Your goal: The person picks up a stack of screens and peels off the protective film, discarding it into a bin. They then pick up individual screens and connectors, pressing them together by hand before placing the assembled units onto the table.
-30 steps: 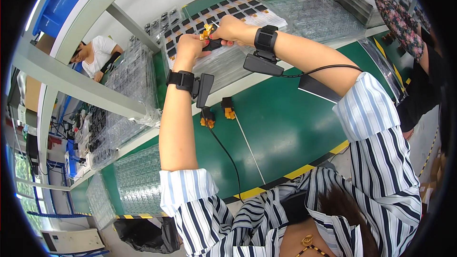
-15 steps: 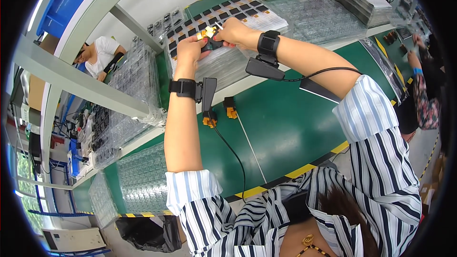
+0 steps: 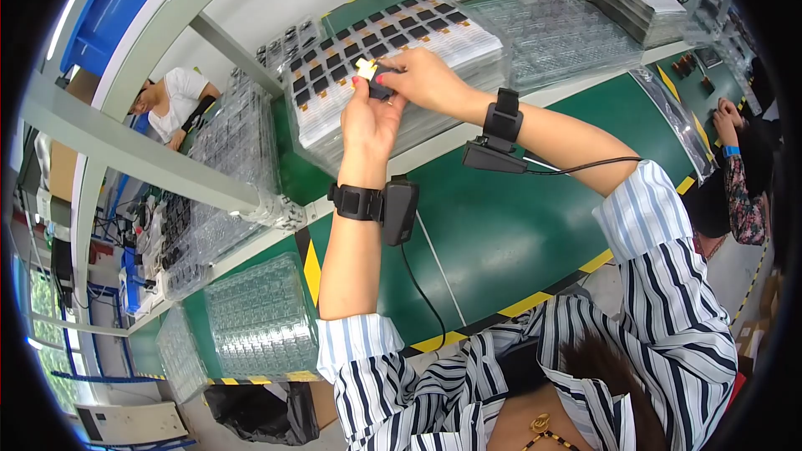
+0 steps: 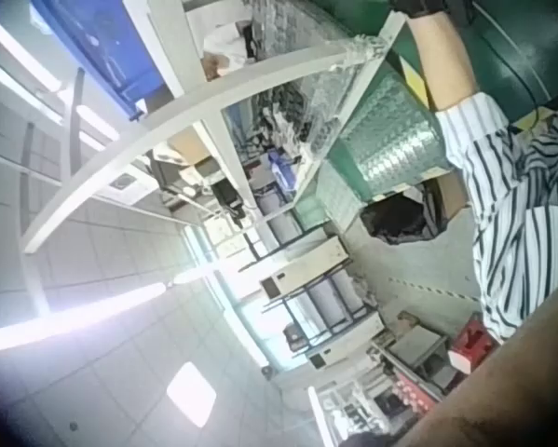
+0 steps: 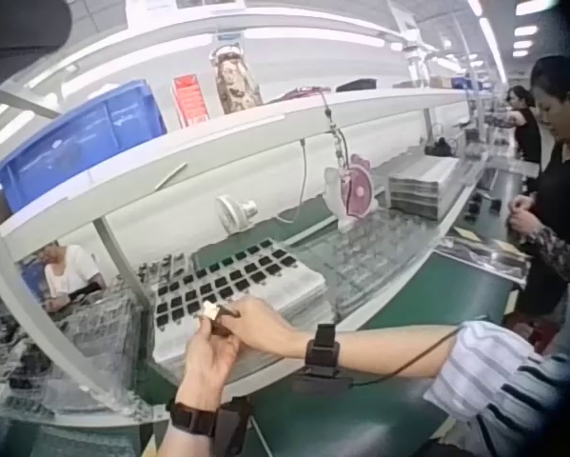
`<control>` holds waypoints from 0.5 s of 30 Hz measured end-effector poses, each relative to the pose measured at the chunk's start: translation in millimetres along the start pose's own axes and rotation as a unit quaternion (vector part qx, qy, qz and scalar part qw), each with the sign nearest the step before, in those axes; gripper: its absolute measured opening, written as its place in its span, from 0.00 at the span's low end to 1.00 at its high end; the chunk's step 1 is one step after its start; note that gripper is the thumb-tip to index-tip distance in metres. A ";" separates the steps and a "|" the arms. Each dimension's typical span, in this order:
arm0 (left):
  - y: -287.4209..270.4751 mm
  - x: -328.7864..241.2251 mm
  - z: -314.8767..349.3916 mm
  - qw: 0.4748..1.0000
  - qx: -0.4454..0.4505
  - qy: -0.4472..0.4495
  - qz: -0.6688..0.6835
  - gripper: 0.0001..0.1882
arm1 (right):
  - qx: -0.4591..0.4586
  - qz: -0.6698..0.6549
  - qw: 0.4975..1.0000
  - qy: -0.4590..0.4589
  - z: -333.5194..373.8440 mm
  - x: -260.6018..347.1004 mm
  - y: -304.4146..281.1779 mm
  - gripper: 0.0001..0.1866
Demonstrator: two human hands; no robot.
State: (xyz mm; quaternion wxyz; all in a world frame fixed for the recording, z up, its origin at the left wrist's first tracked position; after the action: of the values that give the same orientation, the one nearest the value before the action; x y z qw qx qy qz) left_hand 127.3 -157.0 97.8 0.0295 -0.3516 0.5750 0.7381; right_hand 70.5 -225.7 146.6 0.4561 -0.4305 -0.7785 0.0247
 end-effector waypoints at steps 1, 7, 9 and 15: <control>-2.3 -0.5 -0.2 1.000 -0.015 0.008 -0.012 0.16 | 0.007 0.045 0.998 -0.038 1.0 7.4 -1.5 0.12; 0.3 8.4 -10.5 0.998 -0.054 -0.012 -0.011 0.19 | 0.013 0.225 0.971 -0.080 4.9 21.3 -22.6 0.16; 7.7 9.4 -15.2 0.998 -0.047 -0.012 -0.030 0.19 | 0.028 0.237 0.968 -0.081 1.8 25.0 -26.9 0.18; 27.9 17.6 -29.7 0.996 -0.007 -0.047 -0.069 0.19 | 0.005 0.222 0.971 -0.089 0.7 23.2 -43.8 0.18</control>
State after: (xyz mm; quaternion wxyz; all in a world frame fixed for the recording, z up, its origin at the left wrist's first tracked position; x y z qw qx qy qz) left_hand 116.0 -198.6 108.5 0.1052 -0.3554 0.5424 0.7540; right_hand 36.6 -236.9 181.1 0.3702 -0.5861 -0.7009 0.1678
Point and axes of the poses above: each hand's wrist, its own z-axis away from the middle knuckle, its own y-axis out of the palm, x = y × z, the point moved 9 cm from there along -z, towards the middle knuckle, and after that the axes turned 9 degrees about -y, right-handed, at the moved point
